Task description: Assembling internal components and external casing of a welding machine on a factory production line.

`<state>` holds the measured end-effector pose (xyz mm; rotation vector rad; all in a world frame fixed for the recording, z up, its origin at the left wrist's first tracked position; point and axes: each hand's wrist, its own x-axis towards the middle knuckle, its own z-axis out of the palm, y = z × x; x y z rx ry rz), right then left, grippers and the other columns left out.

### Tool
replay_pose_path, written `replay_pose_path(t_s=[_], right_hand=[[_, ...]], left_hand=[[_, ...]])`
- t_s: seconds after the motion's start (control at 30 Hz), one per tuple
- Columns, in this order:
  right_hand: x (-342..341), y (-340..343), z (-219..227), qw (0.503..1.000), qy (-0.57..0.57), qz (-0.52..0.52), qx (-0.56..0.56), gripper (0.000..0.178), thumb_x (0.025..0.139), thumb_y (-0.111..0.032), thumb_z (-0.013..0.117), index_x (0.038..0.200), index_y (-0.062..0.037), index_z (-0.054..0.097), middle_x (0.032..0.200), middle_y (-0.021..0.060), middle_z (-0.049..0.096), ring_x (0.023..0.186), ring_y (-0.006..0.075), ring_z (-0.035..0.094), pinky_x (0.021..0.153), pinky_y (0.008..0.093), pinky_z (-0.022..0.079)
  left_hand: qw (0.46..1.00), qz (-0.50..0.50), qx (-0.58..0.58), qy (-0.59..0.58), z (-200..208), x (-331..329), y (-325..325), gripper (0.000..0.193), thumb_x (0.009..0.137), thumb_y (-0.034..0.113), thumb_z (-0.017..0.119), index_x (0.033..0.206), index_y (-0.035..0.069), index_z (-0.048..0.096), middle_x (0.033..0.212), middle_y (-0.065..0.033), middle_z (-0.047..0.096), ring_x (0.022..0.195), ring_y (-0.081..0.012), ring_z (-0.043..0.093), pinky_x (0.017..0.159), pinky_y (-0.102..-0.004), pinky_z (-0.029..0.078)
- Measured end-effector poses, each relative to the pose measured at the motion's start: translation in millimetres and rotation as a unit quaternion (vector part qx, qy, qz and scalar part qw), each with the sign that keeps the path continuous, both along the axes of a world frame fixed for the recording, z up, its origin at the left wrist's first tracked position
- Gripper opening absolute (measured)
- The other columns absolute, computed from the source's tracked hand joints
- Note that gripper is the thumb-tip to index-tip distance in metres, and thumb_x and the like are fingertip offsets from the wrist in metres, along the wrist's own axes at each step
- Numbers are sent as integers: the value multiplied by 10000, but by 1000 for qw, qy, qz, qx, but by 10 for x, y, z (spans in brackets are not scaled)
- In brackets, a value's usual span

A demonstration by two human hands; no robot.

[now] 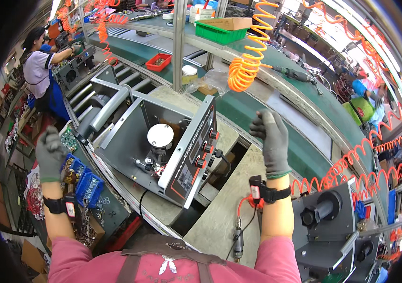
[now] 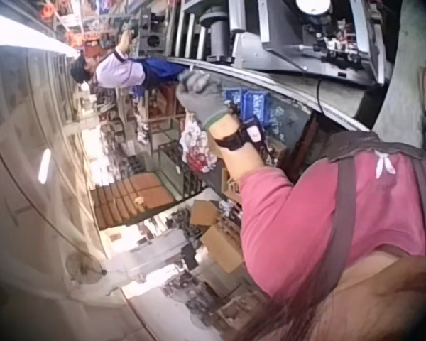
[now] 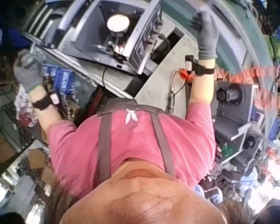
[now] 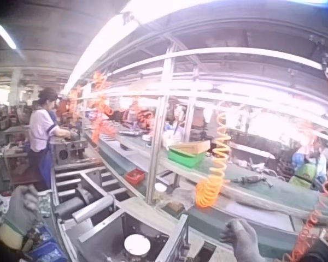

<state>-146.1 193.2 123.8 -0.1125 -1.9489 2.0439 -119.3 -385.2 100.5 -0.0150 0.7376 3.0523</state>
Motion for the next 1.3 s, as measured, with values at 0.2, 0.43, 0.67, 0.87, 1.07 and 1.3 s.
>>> replay_pose_path(t_s=[0.2, 0.43, 0.67, 0.87, 1.07, 1.3], right_hand=[[226, -992, 351, 965, -12, -17, 260, 565, 813, -367, 661, 1232, -22, 502, 1079, 149, 588, 895, 213, 612, 805, 310, 483], [182, -1415, 433, 846, -53, -69, 526, 936, 655, -325, 696, 1415, -43, 228, 1348, 264, 389, 1233, 385, 443, 1012, 387, 380], [206, -1221, 276, 936, -109, -9, 336, 903, 661, -232, 664, 1423, -12, 232, 1169, 229, 570, 1027, 281, 605, 914, 319, 448], [310, -1055, 239, 956, -20, 8, 294, 776, 645, -152, 669, 1357, -33, 385, 1132, 175, 572, 909, 208, 602, 854, 296, 463], [384, -996, 239, 959, -1, 0, 284, 687, 639, -124, 661, 1290, -47, 457, 1098, 155, 593, 971, 223, 601, 885, 312, 459], [458, -943, 199, 967, 18, -25, 252, 614, 637, -82, 647, 1235, -36, 513, 1117, 140, 598, 1013, 218, 597, 900, 315, 458]], left_hand=[[985, -141, -93, 38, 1109, -476, 1226, 151, 890, 71, 460, 1006, 81, 556, 693, 63, 479, 456, -20, 279, 431, -168, 289], [349, -104, -835, 411, 1272, -721, 2640, 412, 754, 308, 673, 1074, 53, 630, 954, -127, 664, 899, -250, 648, 803, -327, 498], [143, -193, -859, 453, 1184, -970, 3033, 444, 777, 411, 656, 1071, 81, 617, 1004, -160, 647, 960, -325, 621, 828, -405, 482], [217, -219, -791, 529, 1055, -1122, 3086, 357, 788, 364, 651, 985, 68, 624, 916, -165, 635, 882, -349, 621, 785, -421, 478], [235, -227, -792, 515, 1064, -1097, 3122, 323, 774, 337, 657, 952, 71, 620, 937, -152, 618, 904, -341, 608, 765, -426, 478], [260, -224, -782, 520, 1026, -1086, 3147, 330, 778, 347, 652, 913, 47, 622, 863, -178, 624, 848, -353, 614, 743, -433, 482]])
